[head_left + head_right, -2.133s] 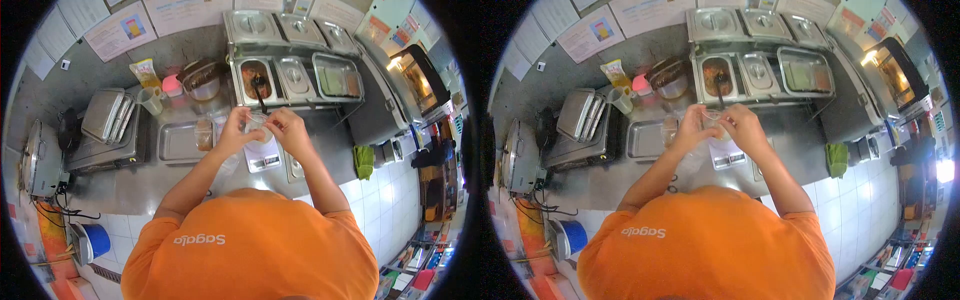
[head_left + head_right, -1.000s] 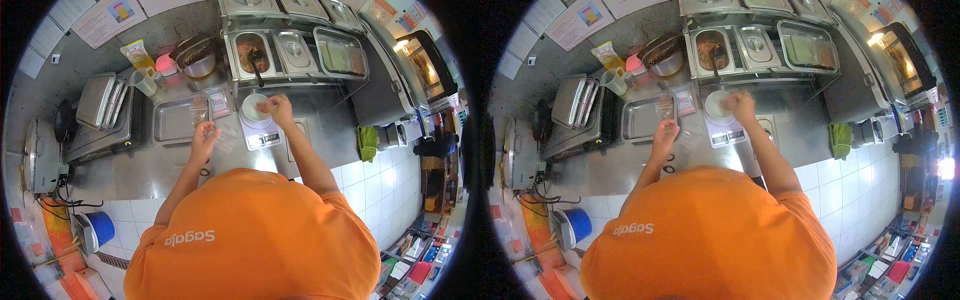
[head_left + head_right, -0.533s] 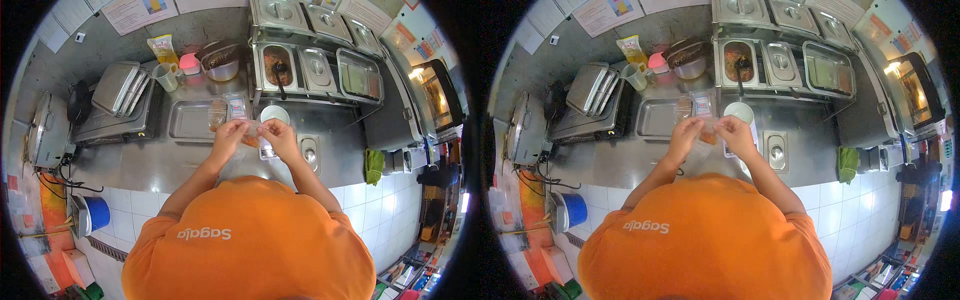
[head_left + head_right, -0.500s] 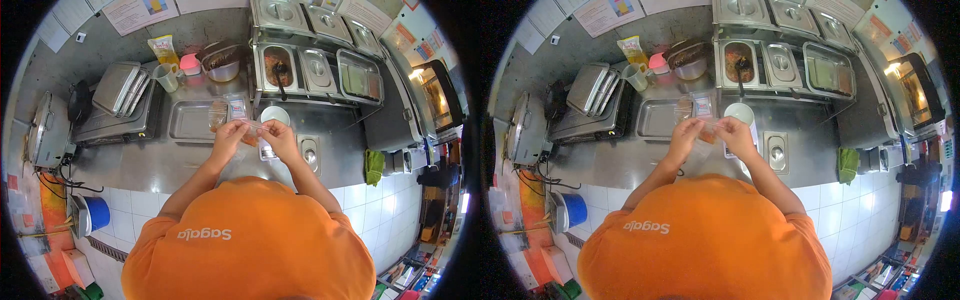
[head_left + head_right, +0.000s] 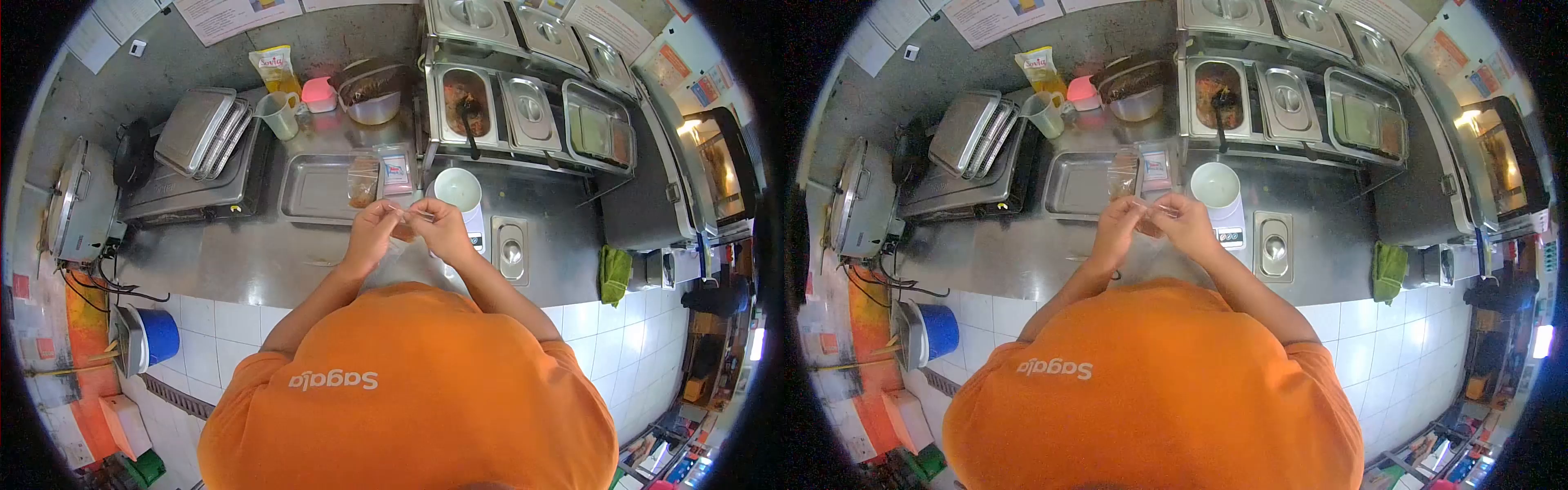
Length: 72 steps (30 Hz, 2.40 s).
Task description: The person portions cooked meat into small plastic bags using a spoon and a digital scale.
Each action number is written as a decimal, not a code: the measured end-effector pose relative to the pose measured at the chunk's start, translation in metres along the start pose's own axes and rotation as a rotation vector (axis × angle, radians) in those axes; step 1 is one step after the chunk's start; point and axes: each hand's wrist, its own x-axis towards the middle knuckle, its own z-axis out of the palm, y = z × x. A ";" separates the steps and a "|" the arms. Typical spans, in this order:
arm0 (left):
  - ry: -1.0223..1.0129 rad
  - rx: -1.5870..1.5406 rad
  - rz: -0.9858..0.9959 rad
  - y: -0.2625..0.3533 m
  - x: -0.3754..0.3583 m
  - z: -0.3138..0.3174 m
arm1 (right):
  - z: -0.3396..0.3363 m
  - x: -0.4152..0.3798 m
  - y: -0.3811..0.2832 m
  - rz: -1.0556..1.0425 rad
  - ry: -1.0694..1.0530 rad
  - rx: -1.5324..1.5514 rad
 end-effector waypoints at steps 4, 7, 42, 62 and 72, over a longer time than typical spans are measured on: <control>0.048 0.067 0.025 -0.003 0.005 -0.020 | 0.003 0.002 0.003 0.031 -0.002 0.080; 0.126 0.190 0.137 0.000 0.008 -0.037 | 0.000 0.017 0.039 -0.092 0.024 0.089; 0.010 0.655 -0.425 -0.063 0.001 -0.100 | 0.014 0.056 0.160 -0.224 -0.150 -1.024; 0.041 0.500 -0.144 -0.059 0.010 -0.064 | 0.001 0.015 0.048 -0.329 -0.044 -0.669; -0.090 0.469 -0.048 -0.017 0.004 -0.035 | -0.013 0.006 0.023 0.165 -0.240 0.103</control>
